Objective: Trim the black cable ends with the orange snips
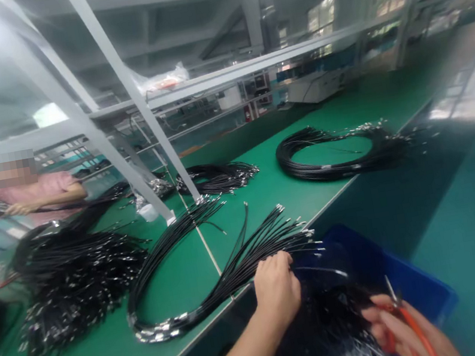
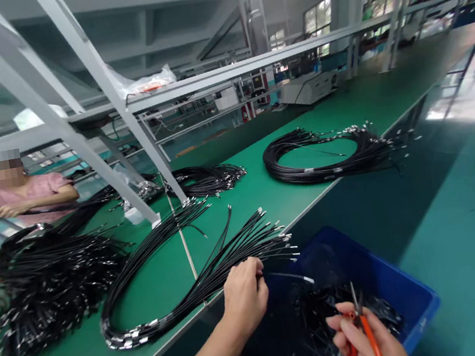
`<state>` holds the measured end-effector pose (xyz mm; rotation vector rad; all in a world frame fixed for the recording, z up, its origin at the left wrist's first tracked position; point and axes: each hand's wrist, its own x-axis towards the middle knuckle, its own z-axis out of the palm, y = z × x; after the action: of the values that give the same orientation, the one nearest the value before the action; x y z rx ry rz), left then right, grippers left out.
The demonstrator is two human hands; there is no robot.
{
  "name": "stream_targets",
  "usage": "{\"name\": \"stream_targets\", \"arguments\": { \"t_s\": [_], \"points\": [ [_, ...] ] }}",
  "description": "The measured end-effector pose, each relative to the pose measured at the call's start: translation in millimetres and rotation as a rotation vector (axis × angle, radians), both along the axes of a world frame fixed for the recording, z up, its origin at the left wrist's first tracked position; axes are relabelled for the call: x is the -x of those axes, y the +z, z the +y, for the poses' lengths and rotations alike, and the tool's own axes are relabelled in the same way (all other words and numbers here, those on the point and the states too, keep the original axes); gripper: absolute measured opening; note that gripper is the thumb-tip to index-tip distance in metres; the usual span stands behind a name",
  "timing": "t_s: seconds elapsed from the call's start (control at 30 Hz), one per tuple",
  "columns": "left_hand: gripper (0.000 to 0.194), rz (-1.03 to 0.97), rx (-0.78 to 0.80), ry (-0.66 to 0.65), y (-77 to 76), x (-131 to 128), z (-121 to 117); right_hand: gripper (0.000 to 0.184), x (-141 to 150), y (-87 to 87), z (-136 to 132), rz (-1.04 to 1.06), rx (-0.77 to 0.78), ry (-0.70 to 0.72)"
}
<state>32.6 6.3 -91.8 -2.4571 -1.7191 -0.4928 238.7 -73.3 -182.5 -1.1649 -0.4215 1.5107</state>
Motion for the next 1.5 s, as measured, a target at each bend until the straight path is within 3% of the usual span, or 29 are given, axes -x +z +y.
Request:
{"name": "stream_targets", "arguments": {
  "t_s": [0.1,0.27,0.4,0.6,0.83,1.07,1.27,1.5],
  "points": [
    [0.029,-0.077,0.062,-0.09,12.0,-22,-8,0.055,6,5.2,5,-0.084,-0.018,-0.057],
    [0.014,-0.135,0.131,-0.265,28.3,-36,-15,0.035,12,34.2,10,-0.276,-0.166,-0.082],
    [0.012,-0.266,0.074,-0.309,35.0,-32,-22,0.029,13,55.7,8,-0.313,-0.211,-0.054],
    [0.01,-0.616,0.368,-0.245,28.4,-26,-37,0.031,34,73.6,-1,-0.269,-0.307,-0.149],
    [0.004,-0.845,0.557,-0.246,31.0,-15,-42,0.033,47,81.3,-2,-0.263,-0.26,-0.135],
    [0.012,-1.155,0.772,-0.144,23.6,-21,-43,0.037,63,87.8,7,-0.181,-0.277,-0.166],
    [0.014,-1.143,0.822,-0.105,16.2,-19,-40,0.037,64,85.8,11,-0.164,-0.235,-0.223],
    [0.014,-1.044,0.765,-0.099,8.3,-21,-42,0.034,62,81.3,11,-0.203,-0.226,-0.209]
  ]
}}
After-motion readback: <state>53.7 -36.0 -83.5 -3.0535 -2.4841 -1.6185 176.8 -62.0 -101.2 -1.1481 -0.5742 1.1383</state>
